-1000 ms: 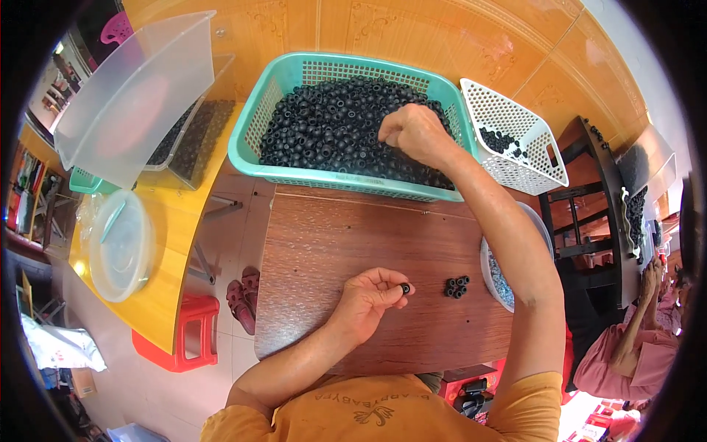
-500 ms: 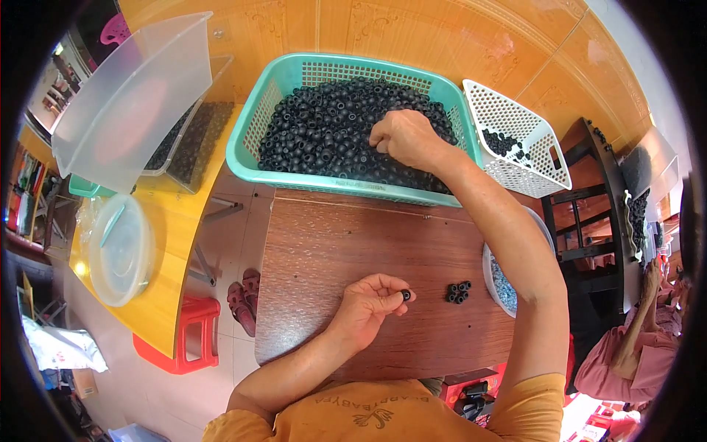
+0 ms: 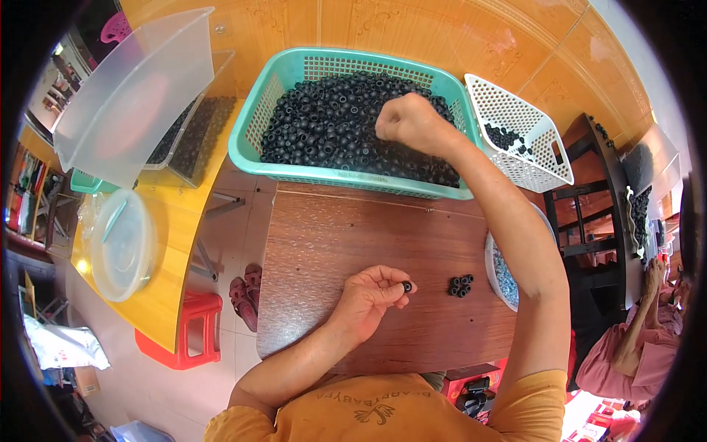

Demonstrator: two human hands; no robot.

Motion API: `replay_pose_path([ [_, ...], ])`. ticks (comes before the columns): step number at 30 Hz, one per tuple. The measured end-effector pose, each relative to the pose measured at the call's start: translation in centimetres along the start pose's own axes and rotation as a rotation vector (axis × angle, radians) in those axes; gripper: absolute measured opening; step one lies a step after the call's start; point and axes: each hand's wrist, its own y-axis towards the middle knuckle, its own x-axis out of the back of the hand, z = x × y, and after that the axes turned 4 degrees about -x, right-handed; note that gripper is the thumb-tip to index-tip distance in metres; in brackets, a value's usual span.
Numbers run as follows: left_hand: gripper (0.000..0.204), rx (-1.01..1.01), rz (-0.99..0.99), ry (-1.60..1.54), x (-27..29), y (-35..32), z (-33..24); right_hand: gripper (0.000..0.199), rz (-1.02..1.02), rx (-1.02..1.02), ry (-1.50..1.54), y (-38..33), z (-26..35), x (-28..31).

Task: The person assembles small components by inserting tiny springs into black rubber rings by hand.

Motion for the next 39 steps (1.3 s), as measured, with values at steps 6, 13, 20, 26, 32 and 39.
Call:
replay_pose_path([
  [6,0.013,-0.018,0.014,0.003,0.1,0.0,0.3,0.013,-0.013,-0.345,0.788,-7.7,4.7,4.7],
  [13,0.012,-0.069,-0.016,0.002,0.1,-0.1,0.4,0.014,-0.005,-0.399,1.133,-17.7,7.4,3.1],
  [20,0.013,-0.128,-0.052,0.015,-1.6,-1.1,0.3,0.013,-0.090,-0.498,1.213,-23.9,8.0,-1.1],
  [26,0.015,-0.102,-0.051,0.017,-2.3,-2.2,1.4,0.010,-0.245,-0.449,1.142,-26.5,9.5,-3.2],
  [32,0.015,-0.083,-0.079,0.085,-3.0,-3.0,3.1,0.012,-0.398,-0.390,0.814,-28.1,11.0,-4.2],
  [39,0.015,-0.140,-0.086,0.157,-3.7,-3.6,4.1,0.018,-0.474,-0.197,0.608,-29.1,11.4,-5.2],
])
